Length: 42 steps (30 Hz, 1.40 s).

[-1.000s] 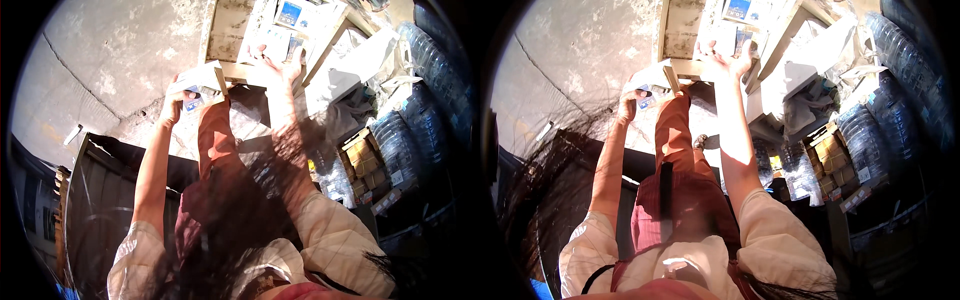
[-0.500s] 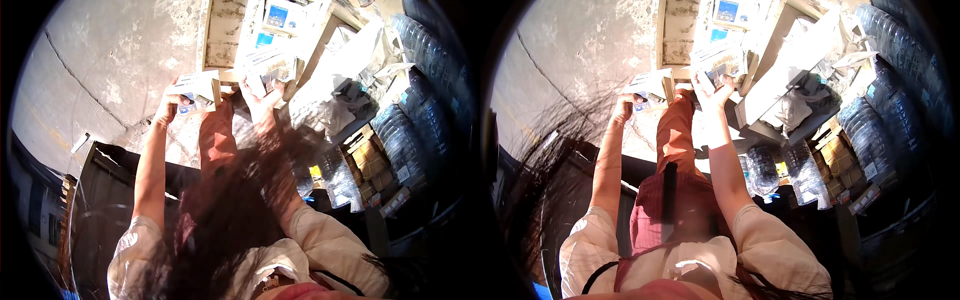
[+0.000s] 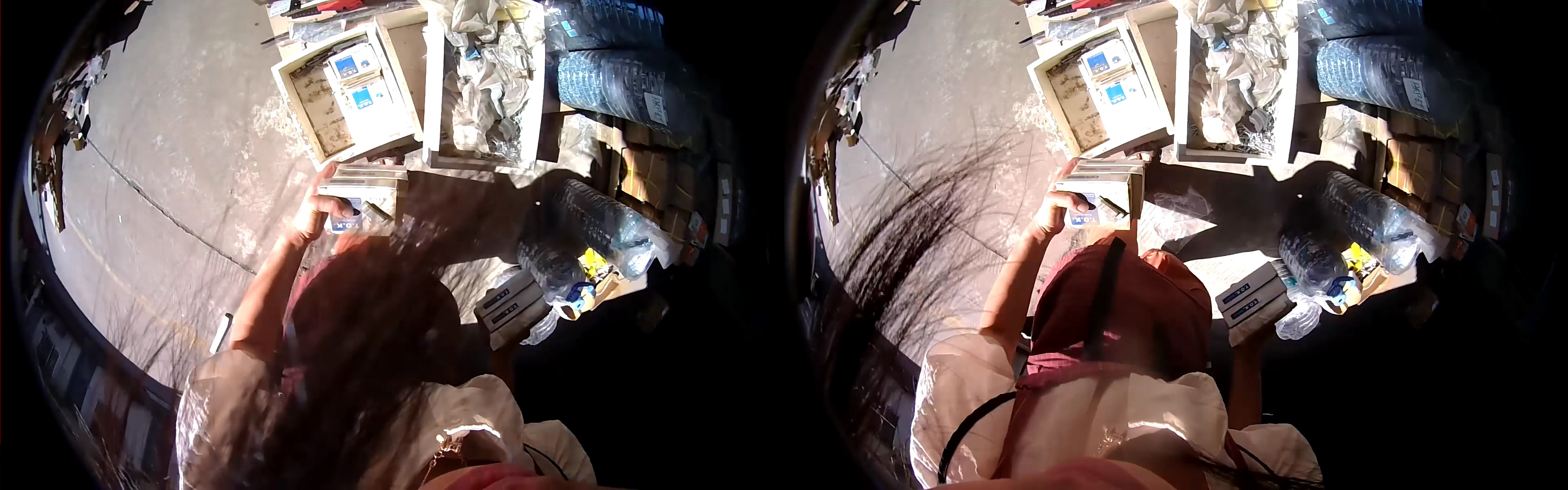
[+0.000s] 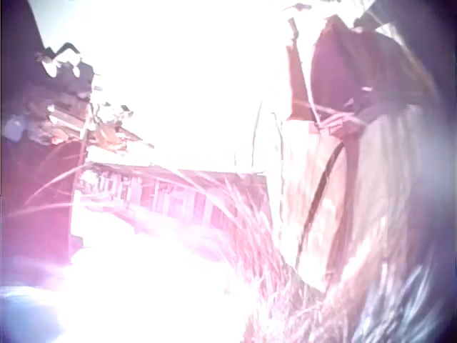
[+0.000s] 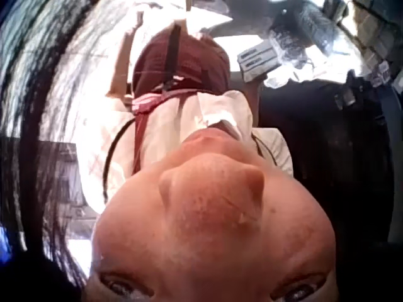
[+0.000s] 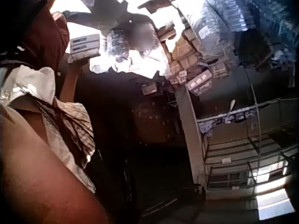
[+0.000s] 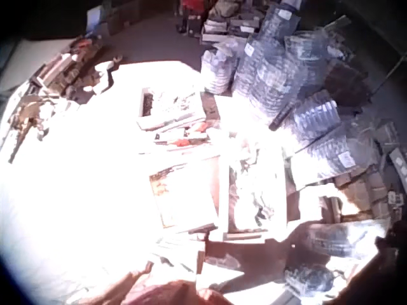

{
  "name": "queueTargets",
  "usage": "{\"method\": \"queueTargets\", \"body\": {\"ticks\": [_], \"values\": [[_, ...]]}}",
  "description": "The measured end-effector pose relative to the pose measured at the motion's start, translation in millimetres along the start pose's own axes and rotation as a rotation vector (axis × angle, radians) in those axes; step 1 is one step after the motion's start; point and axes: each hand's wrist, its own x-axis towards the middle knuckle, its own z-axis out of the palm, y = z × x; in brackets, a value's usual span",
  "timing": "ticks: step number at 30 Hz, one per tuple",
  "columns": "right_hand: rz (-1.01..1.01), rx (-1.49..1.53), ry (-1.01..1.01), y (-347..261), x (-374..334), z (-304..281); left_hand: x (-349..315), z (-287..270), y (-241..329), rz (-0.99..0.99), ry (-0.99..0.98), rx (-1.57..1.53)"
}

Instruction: The person organizes boxes of inventory by picking up boxes from a container and placing them into a larger wooden tray on a shelf.

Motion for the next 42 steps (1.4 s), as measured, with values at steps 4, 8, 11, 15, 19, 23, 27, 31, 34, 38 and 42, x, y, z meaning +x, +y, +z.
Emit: {"method": "queueTargets", "body": {"ticks": [4, 8, 11, 15, 19, 23, 27, 31, 34, 38, 42], "values": [[-0.17, 0.229, 0.044, -28, -134, -128, -58, 86, 5, 0.0, -0.093, 0.098], [-0.235, 0.386, 0.024, -47, -225, -244, -151, 167, -16, -0.112, -0.08, -0.024], [-0.417, 0.634, 0.099, 2, -319, -305, -162, 230, -48, -0.276, -0.263, 0.048], [-0.555, 0.84, 0.127, 23, -387, -356, -173, 291, -125, -0.26, -0.656, 0.043], [-0.717, 1.066, 0.12, 39, -428, -395, -226, 420, -173, -0.344, -0.657, 0.223], [-0.857, 1.221, 0.066, 15, -441, -440, -251, 513, -237, -0.351, -0.727, 0.341], [-0.943, 1.376, 0.139, -16, -411, -538, -279, 609, -289, -0.333, -0.861, 0.432], [-0.979, 1.444, 0.35, -122, -442, -566, -295, 696, -350, -0.412, -0.837, 0.392], [-0.955, 1.294, 0.445, -179, -441, -628, -302, 775, -392, -0.427, -0.738, 0.383], [-1.071, 1.341, 0.283, -267, -451, -697, -309, 874, -450, -0.439, -0.745, 0.336], [-1.027, 1.257, 0.179, -355, -439, -785, -322, 981, -509, -0.411, -0.754, 0.275]]}}
